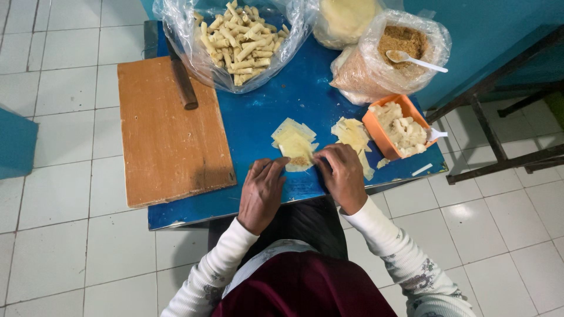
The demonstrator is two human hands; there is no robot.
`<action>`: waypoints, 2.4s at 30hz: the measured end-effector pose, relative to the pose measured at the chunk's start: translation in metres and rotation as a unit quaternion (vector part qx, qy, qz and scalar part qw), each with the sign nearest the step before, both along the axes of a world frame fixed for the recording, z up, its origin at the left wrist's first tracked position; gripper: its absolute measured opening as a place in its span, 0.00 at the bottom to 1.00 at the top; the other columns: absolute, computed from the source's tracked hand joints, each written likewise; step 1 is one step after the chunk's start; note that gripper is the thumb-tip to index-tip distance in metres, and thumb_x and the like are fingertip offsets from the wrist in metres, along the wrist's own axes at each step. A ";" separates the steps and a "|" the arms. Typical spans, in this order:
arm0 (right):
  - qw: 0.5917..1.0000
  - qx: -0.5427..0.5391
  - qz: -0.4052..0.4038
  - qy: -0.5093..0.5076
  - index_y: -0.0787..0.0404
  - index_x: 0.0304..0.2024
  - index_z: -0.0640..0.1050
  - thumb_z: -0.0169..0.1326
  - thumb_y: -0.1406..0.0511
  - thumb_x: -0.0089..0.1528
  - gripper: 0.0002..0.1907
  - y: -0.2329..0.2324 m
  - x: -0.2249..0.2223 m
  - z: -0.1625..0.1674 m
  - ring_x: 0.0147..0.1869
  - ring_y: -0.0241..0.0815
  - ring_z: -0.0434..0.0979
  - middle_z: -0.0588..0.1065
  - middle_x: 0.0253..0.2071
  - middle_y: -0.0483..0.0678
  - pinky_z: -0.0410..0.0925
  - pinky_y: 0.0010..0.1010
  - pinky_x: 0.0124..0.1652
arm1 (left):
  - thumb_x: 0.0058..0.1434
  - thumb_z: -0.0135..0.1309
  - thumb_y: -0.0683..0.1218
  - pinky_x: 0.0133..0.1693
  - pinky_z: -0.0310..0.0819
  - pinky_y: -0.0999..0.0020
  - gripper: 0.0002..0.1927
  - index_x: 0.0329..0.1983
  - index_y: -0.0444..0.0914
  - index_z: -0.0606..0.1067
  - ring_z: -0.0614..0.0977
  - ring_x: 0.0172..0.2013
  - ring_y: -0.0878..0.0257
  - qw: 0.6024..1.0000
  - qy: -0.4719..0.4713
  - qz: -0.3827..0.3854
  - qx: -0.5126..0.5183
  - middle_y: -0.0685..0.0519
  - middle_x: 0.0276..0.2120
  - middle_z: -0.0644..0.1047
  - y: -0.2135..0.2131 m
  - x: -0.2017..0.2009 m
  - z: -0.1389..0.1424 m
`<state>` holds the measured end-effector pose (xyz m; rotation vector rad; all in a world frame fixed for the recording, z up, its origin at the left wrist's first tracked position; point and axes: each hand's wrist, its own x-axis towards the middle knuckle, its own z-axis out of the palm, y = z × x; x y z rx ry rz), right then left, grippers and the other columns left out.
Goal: The person spoons brown filling from a plastic bag onto small square dough wrappers on a blue table, folds each wrapper over the filling by hand, and places the wrapped pieces into an orange container. Finished rolled dough snacks and a ball of dough sit in plastic bags nearby.
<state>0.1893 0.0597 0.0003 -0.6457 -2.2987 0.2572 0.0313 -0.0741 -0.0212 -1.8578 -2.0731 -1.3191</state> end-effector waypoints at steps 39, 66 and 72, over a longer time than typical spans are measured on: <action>0.936 0.130 0.055 -0.323 0.23 0.64 0.71 0.48 0.60 0.66 0.26 0.014 -0.032 0.013 0.29 0.43 0.69 0.65 0.34 0.46 0.65 0.41 0.35 | 0.60 0.53 0.34 0.48 0.72 0.51 0.30 0.67 0.40 0.64 0.78 0.50 0.46 0.999 -0.025 -0.005 -0.024 0.43 0.40 0.78 -0.004 0.008 -0.007; 0.985 -0.013 0.157 -0.070 0.65 0.38 0.78 0.60 0.68 0.62 0.06 0.038 -0.003 -0.008 0.45 0.52 0.78 0.79 0.39 0.52 0.70 0.40 0.45 | 0.52 0.64 0.36 0.45 0.75 0.57 0.26 0.54 0.31 0.69 0.80 0.44 0.48 0.984 -0.123 -0.120 -0.056 0.42 0.51 0.70 0.026 -0.008 0.013; 0.987 -0.074 0.130 -0.061 0.65 0.40 0.78 0.58 0.67 0.64 0.06 0.042 -0.011 -0.011 0.44 0.52 0.78 0.78 0.40 0.53 0.70 0.40 0.44 | 0.55 0.56 0.32 0.48 0.75 0.58 0.10 0.41 0.29 0.73 0.78 0.47 0.47 0.996 -0.019 -0.081 0.015 0.42 0.43 0.71 0.040 -0.008 0.004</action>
